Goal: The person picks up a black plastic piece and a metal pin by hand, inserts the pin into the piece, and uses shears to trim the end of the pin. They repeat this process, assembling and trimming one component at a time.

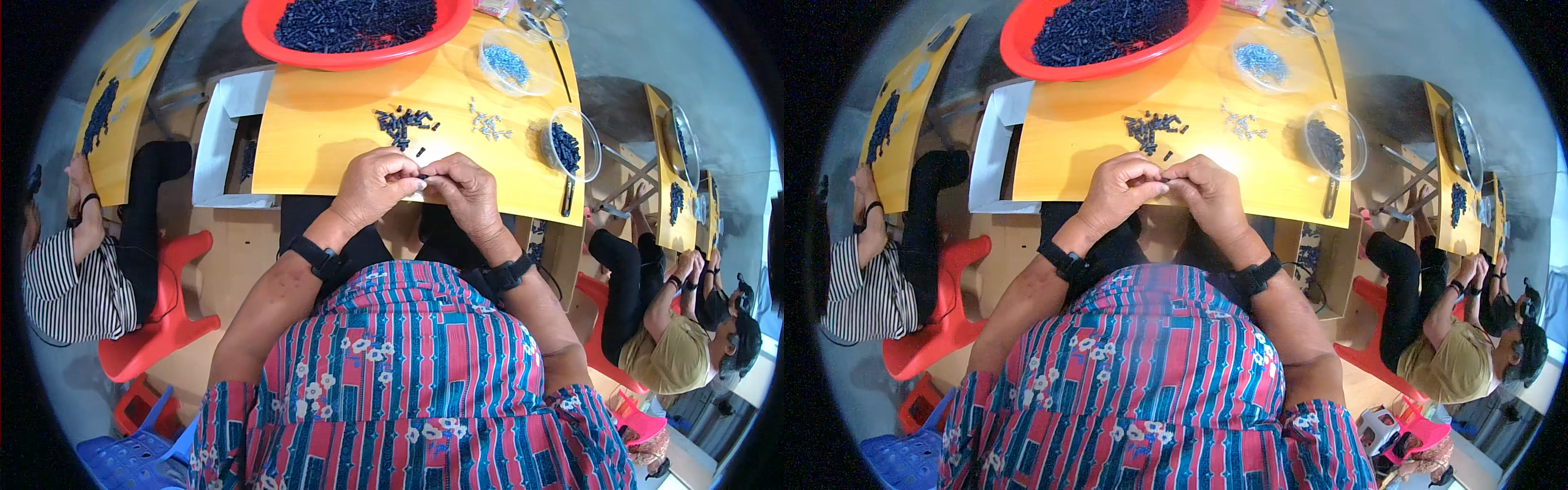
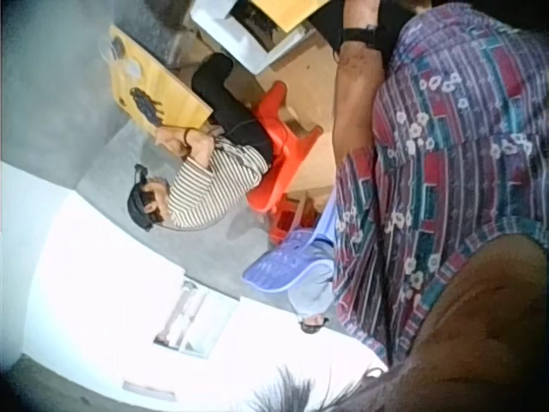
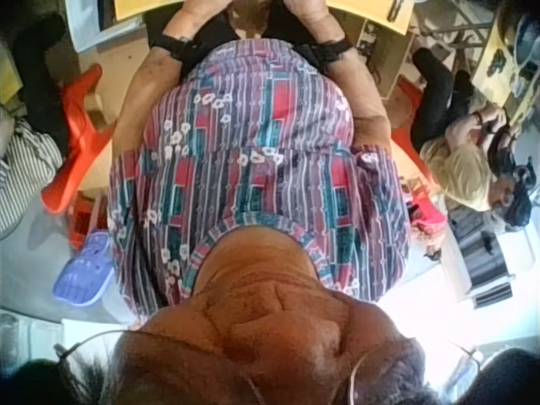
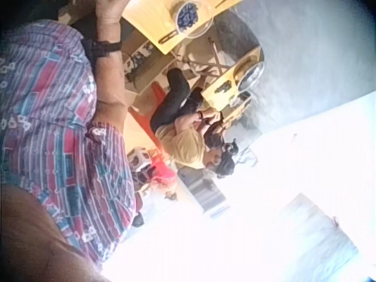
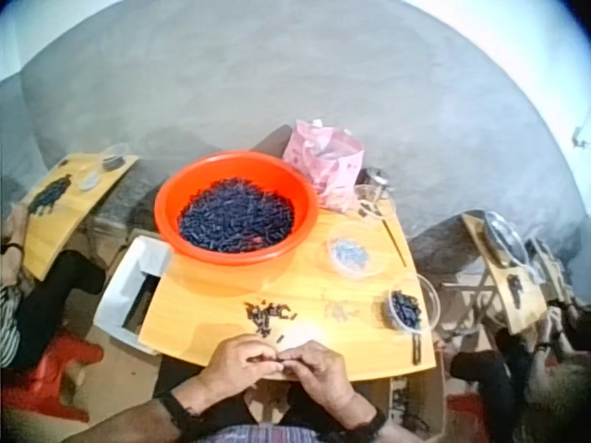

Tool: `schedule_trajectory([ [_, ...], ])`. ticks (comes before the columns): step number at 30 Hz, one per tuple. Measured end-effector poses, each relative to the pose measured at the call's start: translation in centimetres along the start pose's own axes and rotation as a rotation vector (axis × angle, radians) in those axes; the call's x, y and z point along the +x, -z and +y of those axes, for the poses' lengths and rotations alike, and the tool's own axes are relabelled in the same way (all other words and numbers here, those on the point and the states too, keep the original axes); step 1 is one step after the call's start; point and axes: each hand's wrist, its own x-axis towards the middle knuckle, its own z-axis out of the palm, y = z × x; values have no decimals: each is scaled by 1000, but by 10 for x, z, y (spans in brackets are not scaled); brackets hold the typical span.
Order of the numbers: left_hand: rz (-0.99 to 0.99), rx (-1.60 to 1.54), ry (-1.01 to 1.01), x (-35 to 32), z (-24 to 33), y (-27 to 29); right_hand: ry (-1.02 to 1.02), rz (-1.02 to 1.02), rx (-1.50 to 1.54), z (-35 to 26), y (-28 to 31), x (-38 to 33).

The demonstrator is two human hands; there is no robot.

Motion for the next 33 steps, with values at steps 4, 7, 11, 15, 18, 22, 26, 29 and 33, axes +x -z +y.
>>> schedule_trajectory([
  [4,-19,41,-11,-1,3,-1,65,39,-111,-1,10,1],
  [7,-11,46,-31,-1,5,-1,76,256,-369,10,29,3],
  [11,-14,58,-26,0,6,-2,-119,434,-427,42,60,3],
  [15,1,40,-37,-1,4,-3,-189,466,-327,48,70,10],
  [18,-19,64,-65,-1,4,-2,-121,445,-367,38,67,17],
  [22,-8,35,-28,-1,5,-2,146,297,-581,14,57,28],
  [26,-6,50,-21,-1,8,-2,268,260,-701,5,51,34],
  [29,-23,73,-57,-1,6,-2,258,254,-719,7,50,36],
  [33,-17,73,-48,-1,7,-2,84,236,-716,10,50,37],
])
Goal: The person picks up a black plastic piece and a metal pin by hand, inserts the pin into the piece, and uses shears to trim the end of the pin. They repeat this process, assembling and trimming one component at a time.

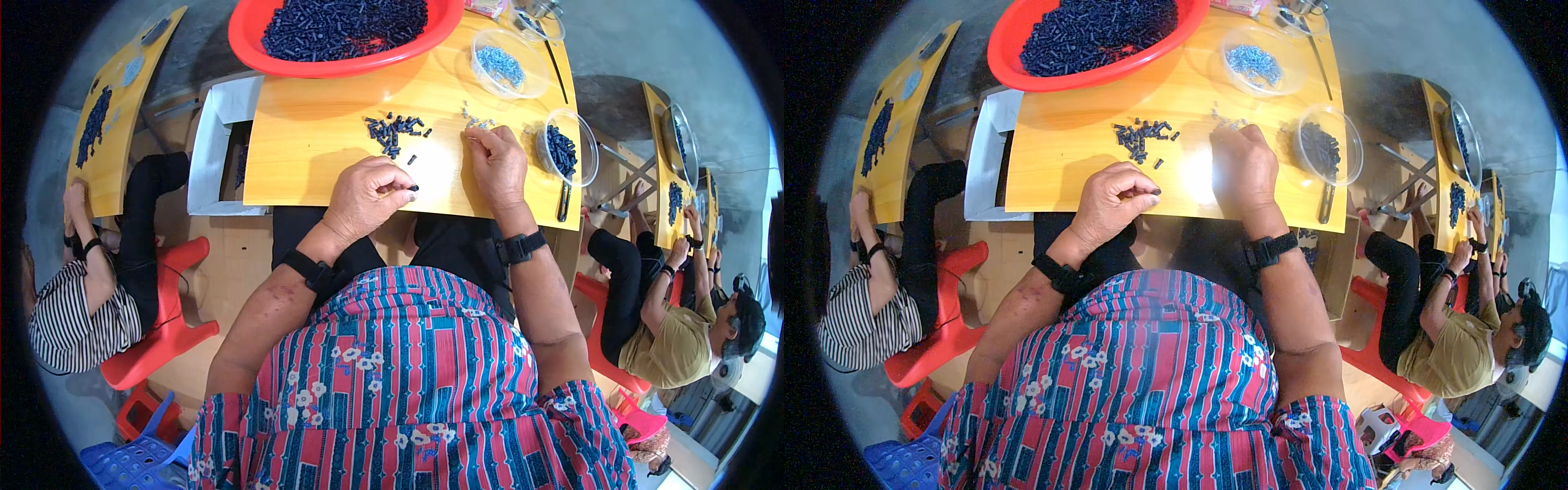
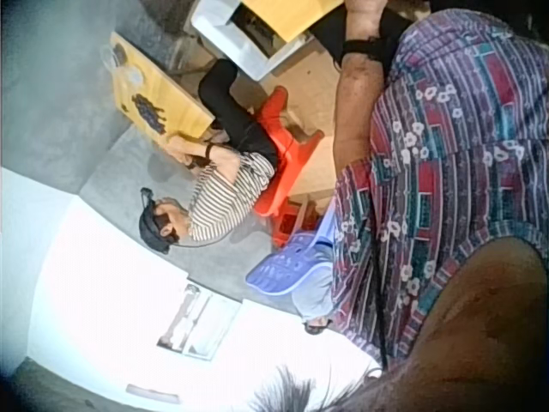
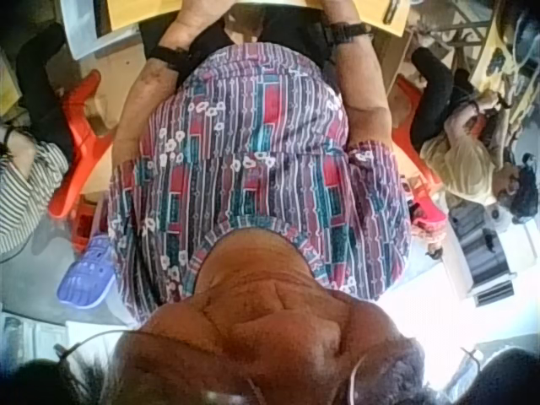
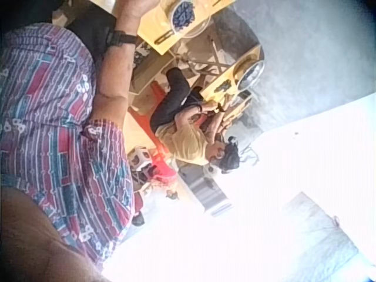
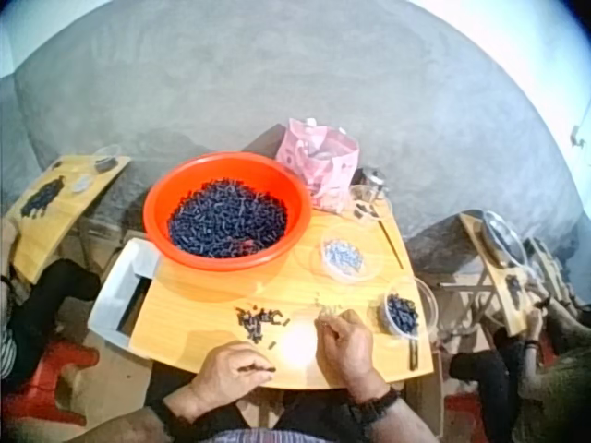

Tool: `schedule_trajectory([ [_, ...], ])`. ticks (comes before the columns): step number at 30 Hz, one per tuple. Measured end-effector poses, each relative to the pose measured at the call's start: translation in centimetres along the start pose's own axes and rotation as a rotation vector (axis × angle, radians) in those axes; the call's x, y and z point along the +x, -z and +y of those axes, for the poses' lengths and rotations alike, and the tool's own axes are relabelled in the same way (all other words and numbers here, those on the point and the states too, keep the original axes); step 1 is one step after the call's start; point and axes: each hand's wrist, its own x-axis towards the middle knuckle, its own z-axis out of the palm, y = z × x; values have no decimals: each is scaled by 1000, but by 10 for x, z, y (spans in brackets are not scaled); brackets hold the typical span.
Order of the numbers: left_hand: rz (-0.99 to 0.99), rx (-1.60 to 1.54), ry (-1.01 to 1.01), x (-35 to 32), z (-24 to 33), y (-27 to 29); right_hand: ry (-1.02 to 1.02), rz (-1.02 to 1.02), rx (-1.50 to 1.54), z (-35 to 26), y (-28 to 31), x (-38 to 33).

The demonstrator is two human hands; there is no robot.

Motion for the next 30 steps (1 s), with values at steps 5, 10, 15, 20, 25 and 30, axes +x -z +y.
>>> schedule_trajectory([
  [5,4,24,-24,0,-1,0,12,5,-1,1,-1,-1],
  [10,6,28,-26,0,0,1,15,23,55,8,-2,-6],
  [15,14,2,8,0,0,0,90,-35,77,12,1,-13],
  [20,11,-48,30,-1,-1,-1,-119,65,270,21,-4,-27],
  [25,6,-25,22,-2,-1,-1,-381,147,461,26,-4,-34],
  [30,-1,-13,-7,-2,-3,0,-256,119,373,31,-8,-33],
])
